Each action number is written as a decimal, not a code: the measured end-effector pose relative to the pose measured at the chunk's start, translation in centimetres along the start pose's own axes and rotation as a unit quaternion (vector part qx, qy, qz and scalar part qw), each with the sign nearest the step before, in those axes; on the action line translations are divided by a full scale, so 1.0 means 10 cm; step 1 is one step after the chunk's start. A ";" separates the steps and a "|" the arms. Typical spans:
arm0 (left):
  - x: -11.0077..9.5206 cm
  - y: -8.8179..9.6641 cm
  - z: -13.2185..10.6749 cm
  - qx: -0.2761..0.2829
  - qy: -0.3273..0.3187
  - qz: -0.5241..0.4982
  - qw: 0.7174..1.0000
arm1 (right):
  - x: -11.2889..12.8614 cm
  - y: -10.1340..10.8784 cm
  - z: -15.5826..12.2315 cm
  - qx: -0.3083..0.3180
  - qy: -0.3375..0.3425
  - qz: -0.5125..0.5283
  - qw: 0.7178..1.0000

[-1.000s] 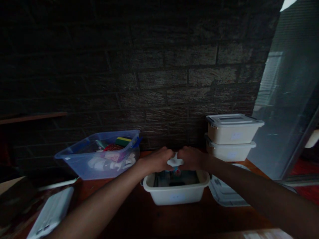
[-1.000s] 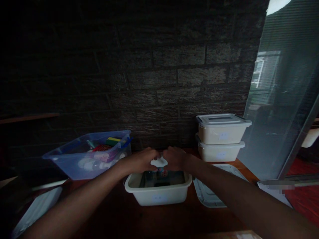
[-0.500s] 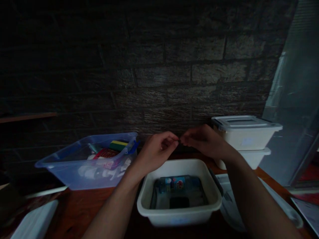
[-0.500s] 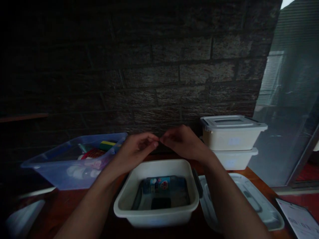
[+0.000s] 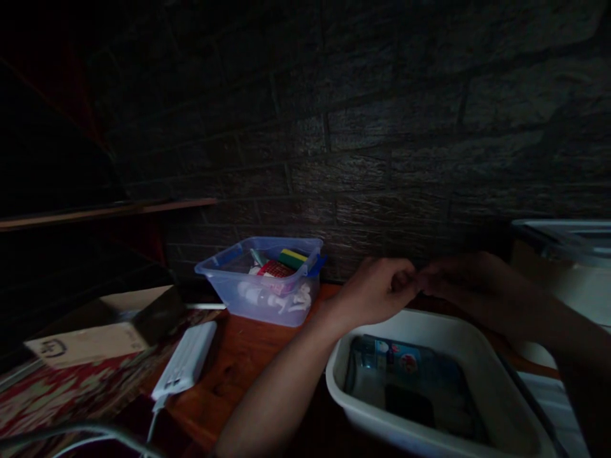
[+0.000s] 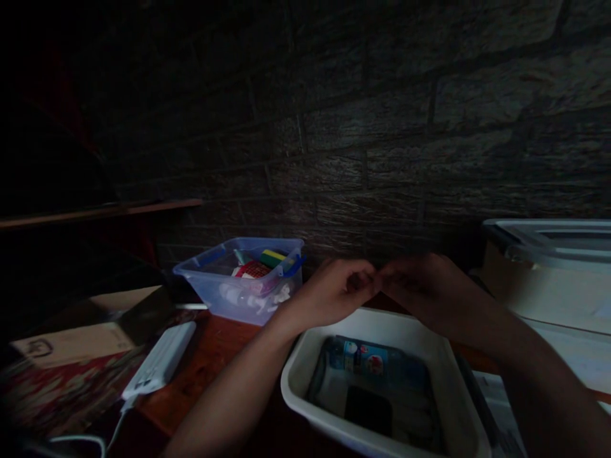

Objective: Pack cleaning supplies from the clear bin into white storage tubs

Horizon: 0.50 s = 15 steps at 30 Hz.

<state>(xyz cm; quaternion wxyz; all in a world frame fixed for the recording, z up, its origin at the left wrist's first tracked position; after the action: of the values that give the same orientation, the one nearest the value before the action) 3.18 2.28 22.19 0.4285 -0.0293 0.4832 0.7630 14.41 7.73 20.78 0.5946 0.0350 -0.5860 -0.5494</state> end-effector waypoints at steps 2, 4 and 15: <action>-0.03 -0.01 0.00 0.003 -0.007 0.002 1.000 | 0.04 0.01 -0.02 0.003 0.001 0.006 1.000; -0.04 -0.01 -0.01 0.006 -0.013 0.008 1.000 | 0.09 0.00 -0.03 0.011 0.002 0.010 1.000; -0.04 0.01 -0.02 0.012 -0.016 0.006 1.000 | 0.18 -0.04 -0.05 0.027 -0.015 -0.005 1.000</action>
<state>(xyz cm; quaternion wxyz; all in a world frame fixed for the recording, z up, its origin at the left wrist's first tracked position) 3.26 1.83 22.32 0.4316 -0.0091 0.4856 0.7601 13.98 6.01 21.52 0.5819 0.0461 -0.6092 -0.5368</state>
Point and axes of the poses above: each hand's wrist, its own z-axis towards the middle knuckle, its own y-axis out of the back of the hand, x = y × z, the point moved 9 cm from there along z, towards the middle knuckle, and after that the axes turned 6 degrees about -y, right-handed, at the moved point
